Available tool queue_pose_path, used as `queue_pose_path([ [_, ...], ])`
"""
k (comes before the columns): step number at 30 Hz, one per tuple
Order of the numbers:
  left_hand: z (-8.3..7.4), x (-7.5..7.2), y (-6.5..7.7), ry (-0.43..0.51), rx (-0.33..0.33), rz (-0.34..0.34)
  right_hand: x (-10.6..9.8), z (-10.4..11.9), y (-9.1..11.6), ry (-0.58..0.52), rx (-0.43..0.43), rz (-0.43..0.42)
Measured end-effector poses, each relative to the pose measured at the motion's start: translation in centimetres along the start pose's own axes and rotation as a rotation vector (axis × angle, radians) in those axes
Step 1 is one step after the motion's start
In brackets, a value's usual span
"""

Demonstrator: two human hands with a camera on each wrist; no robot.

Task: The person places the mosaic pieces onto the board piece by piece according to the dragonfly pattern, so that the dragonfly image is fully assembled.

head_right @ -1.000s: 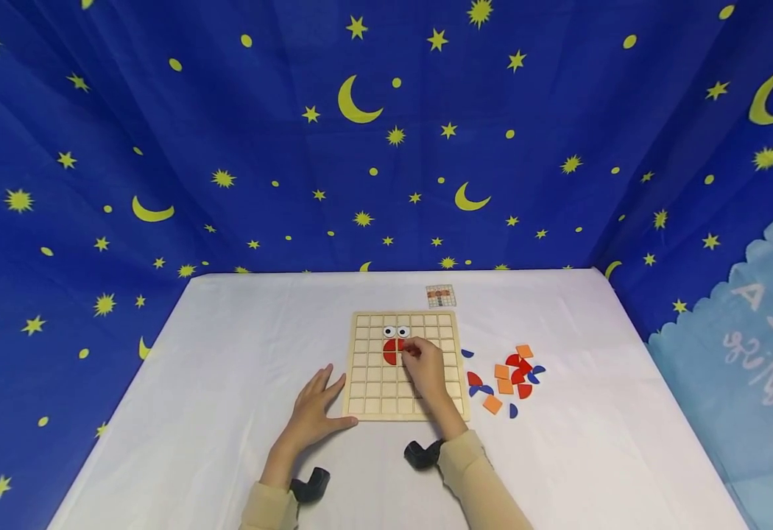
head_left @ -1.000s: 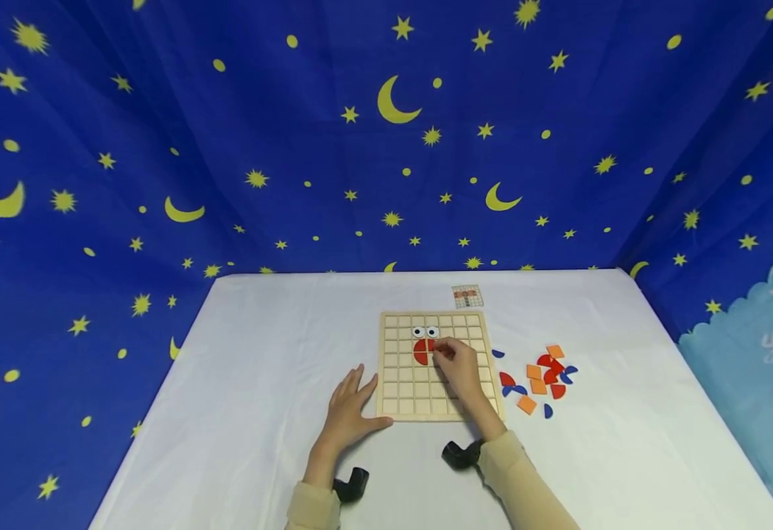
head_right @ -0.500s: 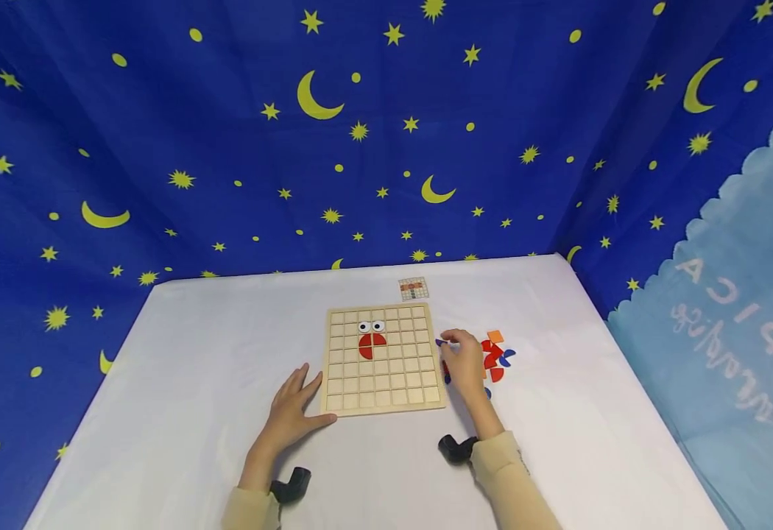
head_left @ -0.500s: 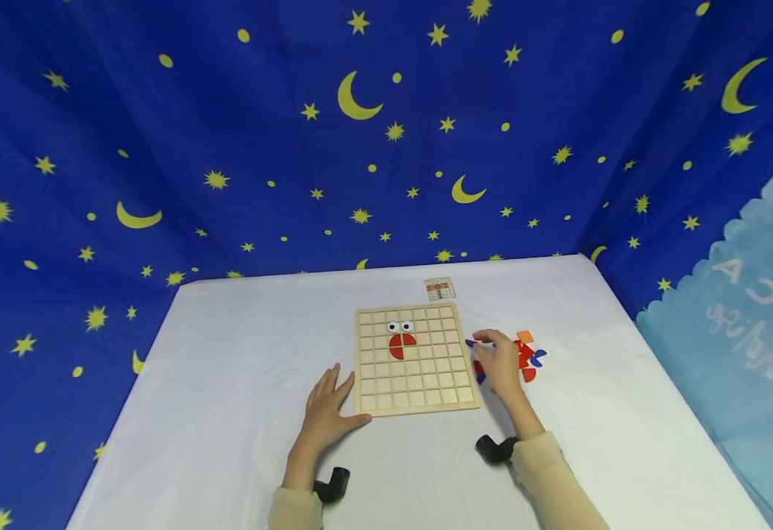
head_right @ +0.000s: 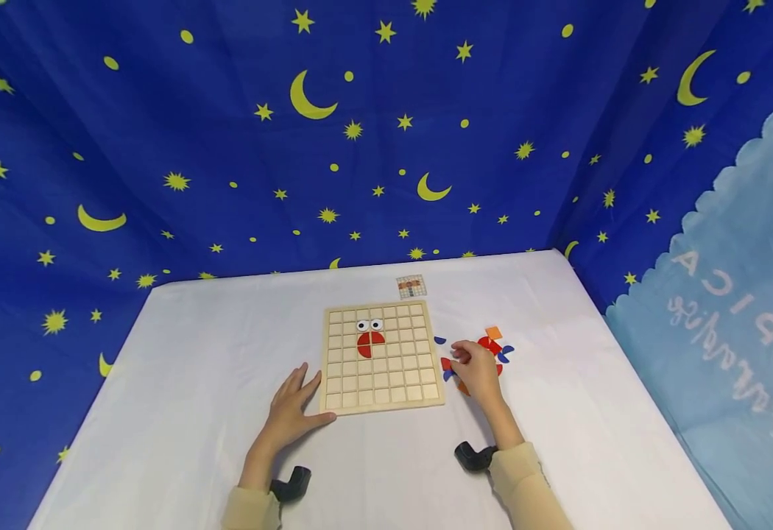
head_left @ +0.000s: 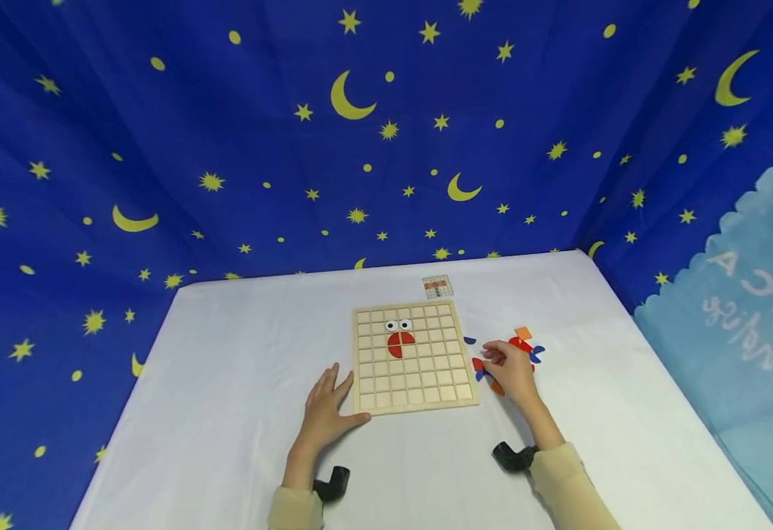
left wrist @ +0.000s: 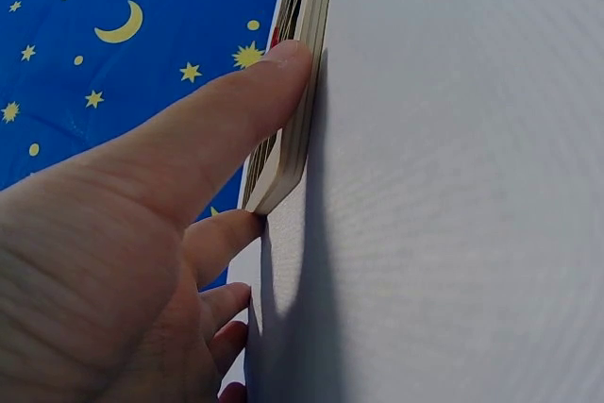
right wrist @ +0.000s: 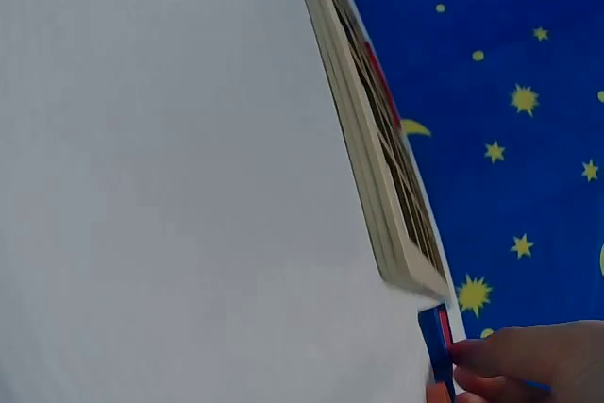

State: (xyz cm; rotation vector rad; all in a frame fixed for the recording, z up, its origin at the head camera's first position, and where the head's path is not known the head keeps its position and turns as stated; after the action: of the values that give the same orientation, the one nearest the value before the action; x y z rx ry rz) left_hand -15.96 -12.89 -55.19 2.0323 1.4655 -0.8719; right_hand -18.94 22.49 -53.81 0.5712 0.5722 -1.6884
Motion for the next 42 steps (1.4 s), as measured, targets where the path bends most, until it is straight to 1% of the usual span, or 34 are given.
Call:
queue_pose_path([
  [3, 0.1, 0.1, 0.3, -0.004, -0.005, 0.004, 0.5, 0.1, 0.5, 0.042, -0.004, 0.007],
  [6, 0.0, 0.1, 0.5, -0.002, -0.008, 0.001, 0.8, 0.3, 1.0, 0.067, -0.025, 0.006],
  [9, -0.3, -0.1, 0.4, 0.003, -0.011, -0.001, 1.0, 0.6, 1.1, 0.050, -0.043, 0.001],
  [13, -0.4, -0.3, 0.3, 0.008, -0.016, 0.000, 1.2, 0.6, 0.8, 0.013, -0.043, -0.016],
  [18, -0.3, -0.4, 0.1, -0.007, -0.015, -0.001, 1.3, 0.6, 0.5, -0.034, -0.051, -0.023],
  [23, -0.3, -0.2, 0.0, -0.010, -0.008, -0.003, 1.1, 0.4, 0.4, -0.055, -0.035, -0.001],
  [28, -0.3, -0.1, 0.1, -0.003, -0.019, 0.003, 0.7, 0.1, 0.4, -0.044, -0.019, 0.044],
  [33, -0.3, -0.1, 0.1, -0.001, -0.020, -0.003, 0.5, -0.1, 0.4, -0.029, -0.027, 0.074],
  [42, -0.4, -0.1, 0.1, -0.003, -0.029, 0.002, 0.7, 0.0, 0.7, -0.036, -0.081, 0.077],
])
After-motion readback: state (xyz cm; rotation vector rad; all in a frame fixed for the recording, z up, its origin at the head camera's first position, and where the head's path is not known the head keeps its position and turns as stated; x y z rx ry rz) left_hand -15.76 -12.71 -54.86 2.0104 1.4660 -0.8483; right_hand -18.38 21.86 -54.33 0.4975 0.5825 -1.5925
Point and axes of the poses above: each hand's wrist, its own y-axis away from the middle knuckle, its own x-axis out of the palm, z = x × y, the point moved 4 cm from there along -y, towards the middle knuckle, and after that the axes turned 6 degrees about x, right-handed, at the moved point
